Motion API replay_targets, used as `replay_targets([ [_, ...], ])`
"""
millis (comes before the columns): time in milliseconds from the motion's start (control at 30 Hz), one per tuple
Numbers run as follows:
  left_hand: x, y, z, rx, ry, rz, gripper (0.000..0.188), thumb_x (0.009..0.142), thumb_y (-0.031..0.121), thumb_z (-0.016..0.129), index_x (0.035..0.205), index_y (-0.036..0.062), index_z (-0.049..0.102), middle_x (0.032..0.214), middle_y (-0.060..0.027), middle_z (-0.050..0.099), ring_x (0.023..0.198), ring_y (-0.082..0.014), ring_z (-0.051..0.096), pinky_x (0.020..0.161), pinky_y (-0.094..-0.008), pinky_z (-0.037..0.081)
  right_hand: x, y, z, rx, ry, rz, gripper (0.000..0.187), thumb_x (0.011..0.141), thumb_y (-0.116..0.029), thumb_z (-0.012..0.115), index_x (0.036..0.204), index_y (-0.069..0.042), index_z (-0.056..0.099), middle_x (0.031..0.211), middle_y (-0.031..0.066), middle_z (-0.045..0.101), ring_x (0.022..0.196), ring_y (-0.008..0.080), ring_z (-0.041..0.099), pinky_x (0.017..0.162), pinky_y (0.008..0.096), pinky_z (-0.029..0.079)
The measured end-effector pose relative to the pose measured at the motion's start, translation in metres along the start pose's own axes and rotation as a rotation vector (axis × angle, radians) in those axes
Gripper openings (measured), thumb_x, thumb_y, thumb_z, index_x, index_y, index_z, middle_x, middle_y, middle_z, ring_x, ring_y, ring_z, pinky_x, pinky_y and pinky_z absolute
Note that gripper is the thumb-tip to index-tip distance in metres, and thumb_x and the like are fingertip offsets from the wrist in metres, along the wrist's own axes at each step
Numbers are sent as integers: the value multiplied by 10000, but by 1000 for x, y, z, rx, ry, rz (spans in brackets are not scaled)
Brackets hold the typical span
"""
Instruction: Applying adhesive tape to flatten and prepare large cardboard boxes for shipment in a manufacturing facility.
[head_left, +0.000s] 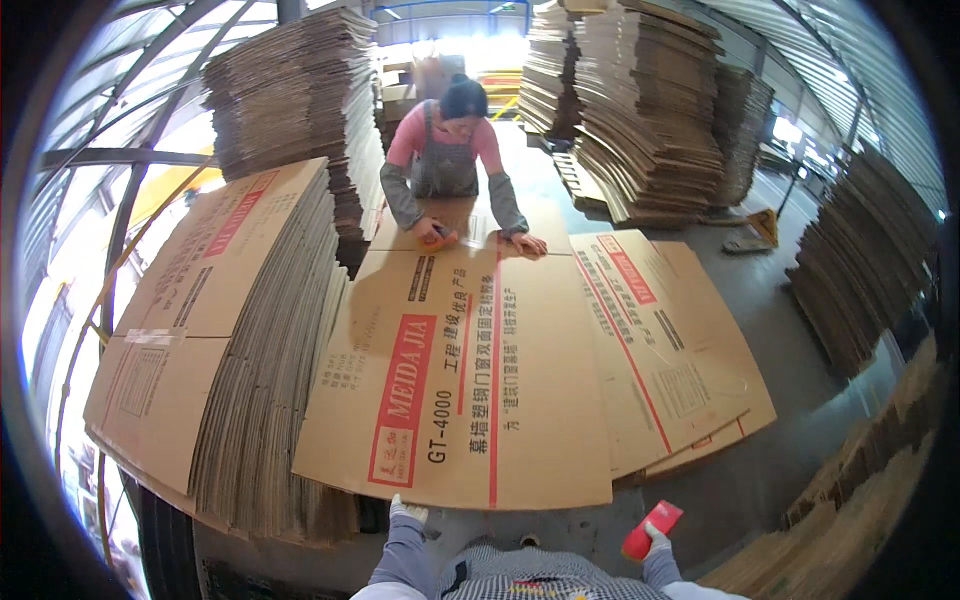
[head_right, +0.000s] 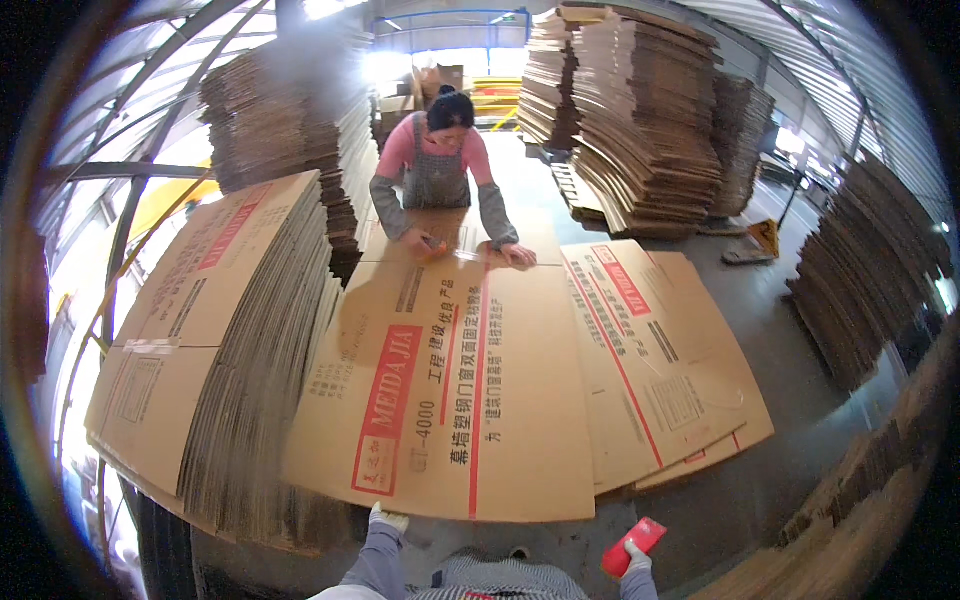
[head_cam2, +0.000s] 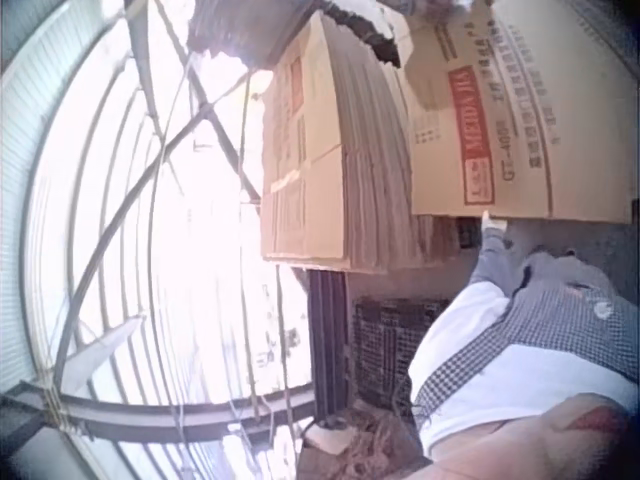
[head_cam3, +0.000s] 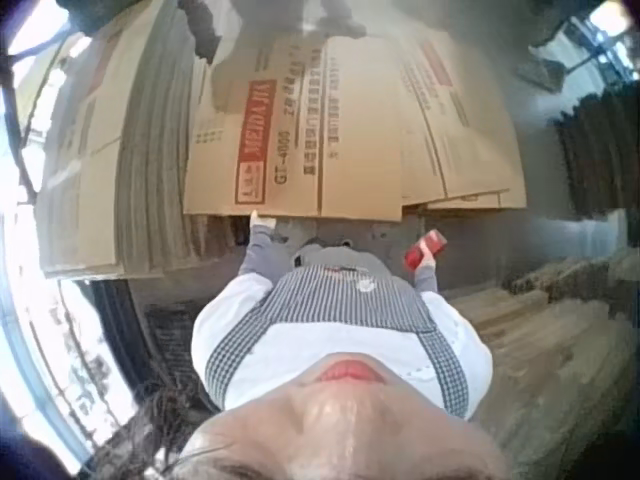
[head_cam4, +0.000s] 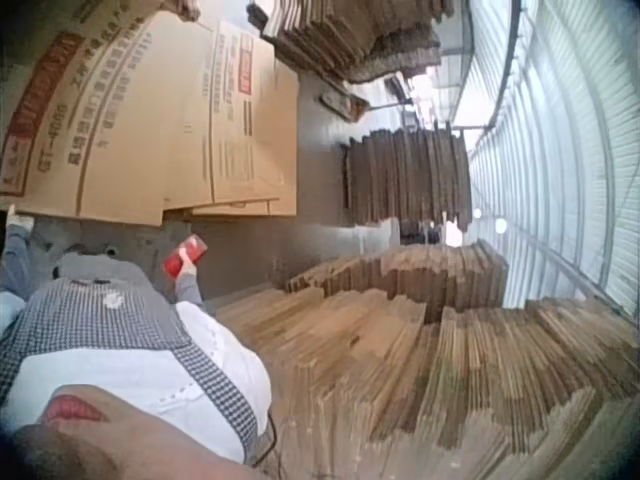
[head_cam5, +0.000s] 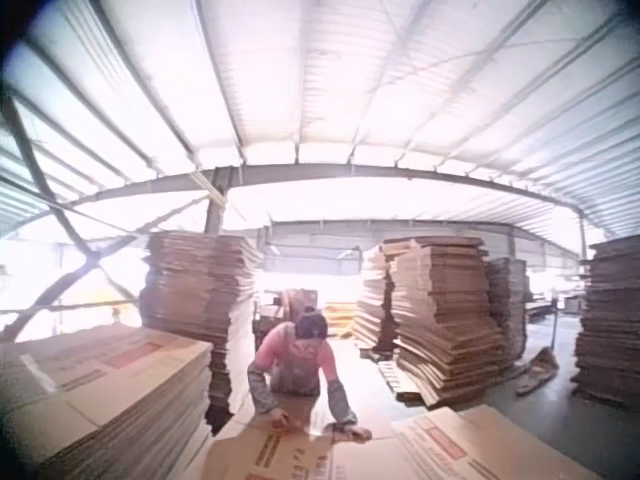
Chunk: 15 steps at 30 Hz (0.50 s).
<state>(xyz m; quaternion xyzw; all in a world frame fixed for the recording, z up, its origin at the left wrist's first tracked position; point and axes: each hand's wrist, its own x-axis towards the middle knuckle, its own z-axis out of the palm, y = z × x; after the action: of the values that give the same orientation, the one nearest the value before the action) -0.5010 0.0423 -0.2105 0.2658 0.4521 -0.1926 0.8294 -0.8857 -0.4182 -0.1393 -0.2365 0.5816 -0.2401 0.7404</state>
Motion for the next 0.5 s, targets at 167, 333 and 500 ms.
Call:
replay_targets([
  [167, -7, -4, -6, -149, -92, 198, 562, 869, 470, 443, 1268, 74, 445, 1246, -114, 511, 1148, -297, 482, 989, -470, 369, 16, -13, 39, -236, 10, -81, 488, 717, -234, 739, 1126, -40, 556, 1031, 151, 622, 905, 338, 600, 837, 483, 472],
  [333, -36, 2, 43, 28, -237, 472, 450, 848, 323, 596, 1182, 29, 535, 1119, -105, 591, 989, -240, 570, 905, -379, 450, 15, -51, 99, -322, -19, -158, 480, 717, -244, 737, 1111, -30, 563, 1017, 150, 623, 885, 334, 599, 816, 478, 476],
  [500, -114, 6, 127, 266, -246, 432, 438, 758, 329, 725, 1091, 77, 594, 988, -86, 645, 862, -188, 635, 724, -349, 543, -18, -73, 136, -403, -79, -236, 474, 717, -254, 736, 1095, -20, 570, 1004, 148, 624, 865, 329, 598, 794, 473, 479],
])
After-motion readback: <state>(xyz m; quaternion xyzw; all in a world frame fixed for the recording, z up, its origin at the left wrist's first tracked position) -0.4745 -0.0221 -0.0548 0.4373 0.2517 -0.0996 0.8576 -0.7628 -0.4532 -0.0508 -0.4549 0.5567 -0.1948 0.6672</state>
